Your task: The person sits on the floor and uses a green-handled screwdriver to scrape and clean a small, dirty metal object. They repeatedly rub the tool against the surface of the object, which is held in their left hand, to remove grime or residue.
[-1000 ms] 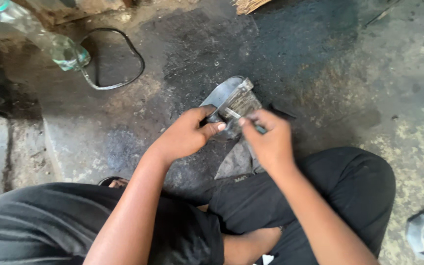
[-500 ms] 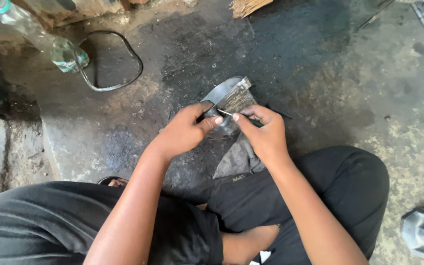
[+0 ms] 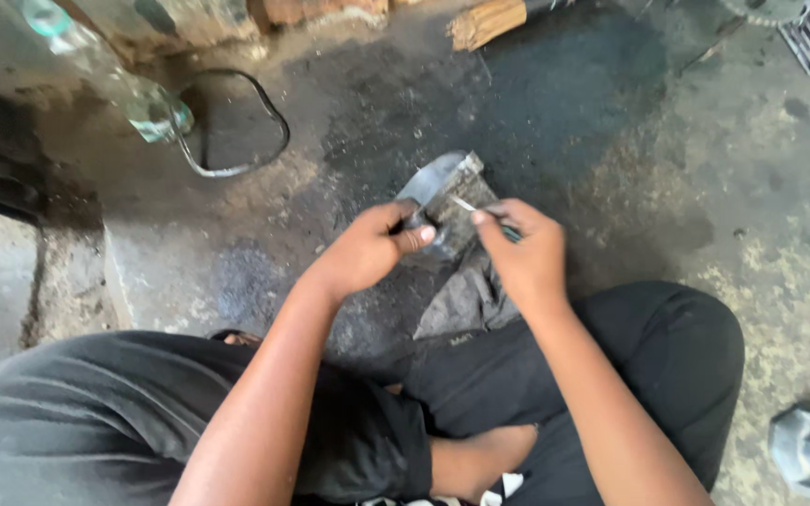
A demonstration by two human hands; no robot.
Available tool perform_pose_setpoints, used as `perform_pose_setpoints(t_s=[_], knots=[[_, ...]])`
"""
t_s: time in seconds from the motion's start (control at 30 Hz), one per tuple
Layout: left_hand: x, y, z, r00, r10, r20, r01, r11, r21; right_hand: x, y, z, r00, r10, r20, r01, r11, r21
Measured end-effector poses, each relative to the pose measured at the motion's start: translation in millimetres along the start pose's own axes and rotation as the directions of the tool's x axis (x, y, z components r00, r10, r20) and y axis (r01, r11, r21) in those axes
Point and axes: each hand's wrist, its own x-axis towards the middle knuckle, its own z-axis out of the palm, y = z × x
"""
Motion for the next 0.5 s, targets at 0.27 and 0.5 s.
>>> perform_pose_setpoints(t_s=[0.27,0.5], knots=[[4.3,-4.9,-1.7,1.0,-0.02,0.003,0.02,0.996,-0.09,-6.2,-5.8,14.6,0.997,0.053,0.064,-0.057,0.995,0.076],[2.5,-6.5,-2.3,0.999,-0.023,-0.025,0.022,0.999,-0.04,-6.7,-7.3,18.0,0.998,0.059,0.033,-0.06,0.998,0.033]])
